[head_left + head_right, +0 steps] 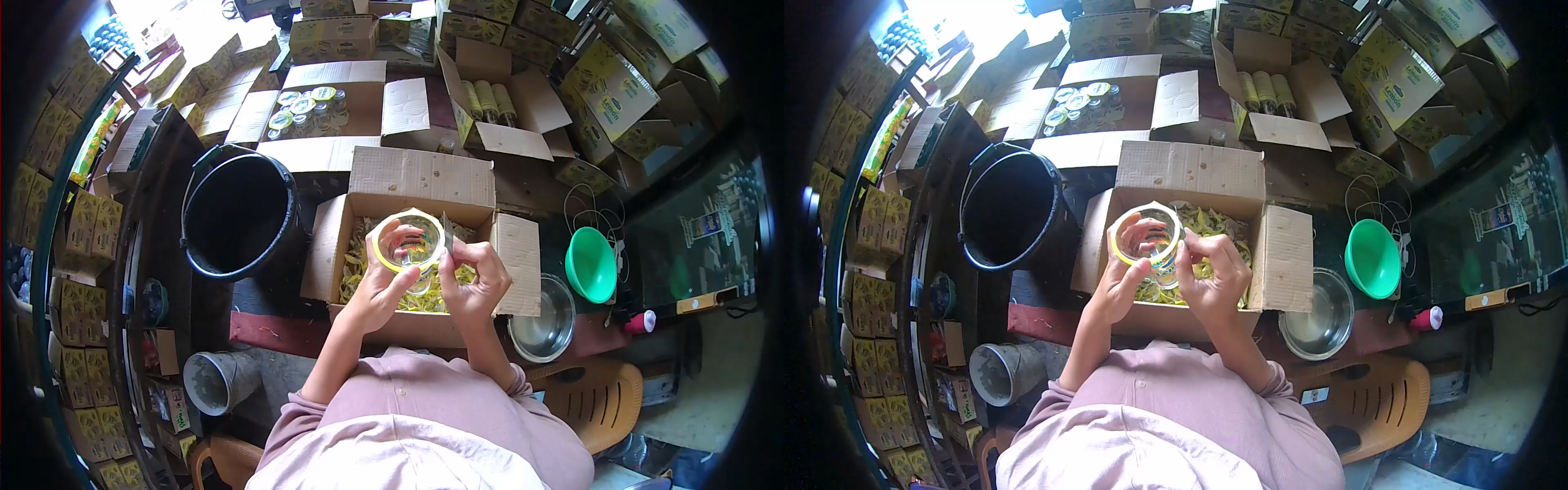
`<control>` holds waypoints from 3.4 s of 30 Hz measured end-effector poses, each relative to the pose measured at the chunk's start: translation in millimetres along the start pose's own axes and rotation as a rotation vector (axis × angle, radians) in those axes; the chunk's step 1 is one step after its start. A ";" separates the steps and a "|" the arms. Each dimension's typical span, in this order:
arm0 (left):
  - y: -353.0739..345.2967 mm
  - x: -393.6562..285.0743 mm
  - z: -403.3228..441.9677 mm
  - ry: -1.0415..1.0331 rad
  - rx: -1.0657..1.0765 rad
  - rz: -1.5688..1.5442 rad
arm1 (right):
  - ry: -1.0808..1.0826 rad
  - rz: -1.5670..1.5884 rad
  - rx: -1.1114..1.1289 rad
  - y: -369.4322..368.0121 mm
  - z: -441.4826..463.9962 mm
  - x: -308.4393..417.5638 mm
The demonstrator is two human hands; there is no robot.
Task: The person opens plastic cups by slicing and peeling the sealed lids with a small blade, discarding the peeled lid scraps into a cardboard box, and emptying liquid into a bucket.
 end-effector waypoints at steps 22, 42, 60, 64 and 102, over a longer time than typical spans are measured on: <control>-4.5 3.5 -4.1 0.055 0.073 -0.012 | 0.009 0.023 -0.031 3.3 1.7 -1.2; -9.1 3.9 -3.2 0.078 0.150 0.014 | -0.051 0.133 0.037 4.0 1.6 -16.8; -9.5 -4.6 -0.7 0.028 0.134 0.145 | -0.048 0.110 0.069 7.2 0.1 -11.2; -7.8 -4.3 0.9 0.023 0.122 0.127 | -0.019 0.112 0.060 8.5 -0.6 -10.8; -9.3 -5.2 3.6 -0.045 0.202 0.101 | -0.024 0.055 0.081 1.2 -3.1 -12.6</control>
Point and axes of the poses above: each hand's wrist, its own z-axis towards the middle knuckle, its own y-axis out of the back of the hand, x = y × z, the point moved 8 cm from there along z, towards the middle knuckle, and after that the axes turned 12 degrees about -z, right-handed, at the moved point
